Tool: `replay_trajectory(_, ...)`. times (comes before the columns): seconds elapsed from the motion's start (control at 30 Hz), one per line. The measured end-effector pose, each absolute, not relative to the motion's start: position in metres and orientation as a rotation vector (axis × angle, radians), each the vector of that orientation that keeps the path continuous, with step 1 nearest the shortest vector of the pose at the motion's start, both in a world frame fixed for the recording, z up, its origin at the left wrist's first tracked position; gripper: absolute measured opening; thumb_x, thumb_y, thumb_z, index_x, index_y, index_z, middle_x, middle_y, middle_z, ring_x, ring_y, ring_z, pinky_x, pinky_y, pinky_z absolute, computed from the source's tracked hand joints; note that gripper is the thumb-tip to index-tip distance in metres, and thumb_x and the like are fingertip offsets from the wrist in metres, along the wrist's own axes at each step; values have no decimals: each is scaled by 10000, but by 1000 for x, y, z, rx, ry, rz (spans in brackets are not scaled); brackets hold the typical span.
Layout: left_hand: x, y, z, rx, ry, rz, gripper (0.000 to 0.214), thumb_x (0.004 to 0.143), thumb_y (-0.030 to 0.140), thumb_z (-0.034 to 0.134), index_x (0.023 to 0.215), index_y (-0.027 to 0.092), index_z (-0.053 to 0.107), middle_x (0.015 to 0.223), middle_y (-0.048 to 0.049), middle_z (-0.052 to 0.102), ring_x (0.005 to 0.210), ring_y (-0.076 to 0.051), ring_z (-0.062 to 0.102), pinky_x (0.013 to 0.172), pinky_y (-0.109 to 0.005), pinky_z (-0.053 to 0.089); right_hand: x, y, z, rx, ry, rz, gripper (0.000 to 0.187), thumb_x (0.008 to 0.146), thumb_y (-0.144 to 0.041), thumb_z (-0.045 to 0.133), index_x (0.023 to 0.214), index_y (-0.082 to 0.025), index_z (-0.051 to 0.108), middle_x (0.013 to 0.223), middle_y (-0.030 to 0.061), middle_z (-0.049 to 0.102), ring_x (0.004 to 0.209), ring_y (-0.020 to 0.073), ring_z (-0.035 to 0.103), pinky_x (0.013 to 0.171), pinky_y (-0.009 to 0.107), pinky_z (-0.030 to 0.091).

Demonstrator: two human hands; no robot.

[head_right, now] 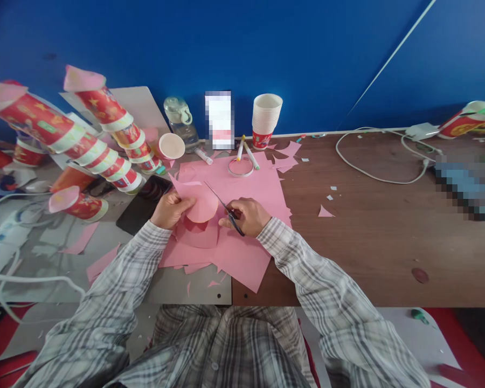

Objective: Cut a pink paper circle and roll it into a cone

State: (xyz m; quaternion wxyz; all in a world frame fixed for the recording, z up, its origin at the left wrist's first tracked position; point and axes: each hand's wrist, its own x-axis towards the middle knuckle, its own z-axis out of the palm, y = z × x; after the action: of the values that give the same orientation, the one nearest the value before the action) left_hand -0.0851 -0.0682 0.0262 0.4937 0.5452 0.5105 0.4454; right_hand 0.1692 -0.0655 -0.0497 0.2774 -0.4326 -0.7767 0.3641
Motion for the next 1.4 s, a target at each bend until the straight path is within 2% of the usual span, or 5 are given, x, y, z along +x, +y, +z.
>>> replay_trajectory(0.23,-84,-69,27,1293,1231,1078,352,587,346,659,848,111,637,731,-61,675,690,-192,585,630,-304,473,169,-68,-43,-1153,-2014,1099,734,879,-956,958,869,-235,819,785,28,729,733,201,648,762,356,544)
replay_trajectory(0.6,-89,-66,25,1235,1194,1038,384,562,344,680,864,111,635,724,-63,679,694,-197,591,648,-313,476,170,-74,-29,-1161,-1984,1161,692,920,-903,950,868,-225,818,753,15,725,726,185,612,738,343,501)
replay_trajectory(0.8,-90,-66,28,1189,1170,1016,400,531,355,707,837,103,647,722,-79,684,669,-197,595,672,-332,481,167,-70,-33,-1145,-1975,1295,798,832,-1024,919,786,-258,699,583,-49,566,595,147,475,624,321,396)
replay_trajectory(1.1,-97,-63,22,1166,1147,952,397,535,342,708,846,106,644,739,-79,687,690,-220,606,689,-358,479,167,-64,-39,-1076,-2043,1268,797,837,-1025,900,729,-273,662,494,-64,510,546,136,418,587,313,370)
replay_trajectory(1.4,-94,-60,18,1017,1198,1220,386,486,340,726,796,125,646,726,-53,682,711,-203,602,670,-327,477,169,-74,-24,-1170,-1667,1488,735,772,-913,1015,947,-270,705,655,-52,650,576,185,628,581,330,521)
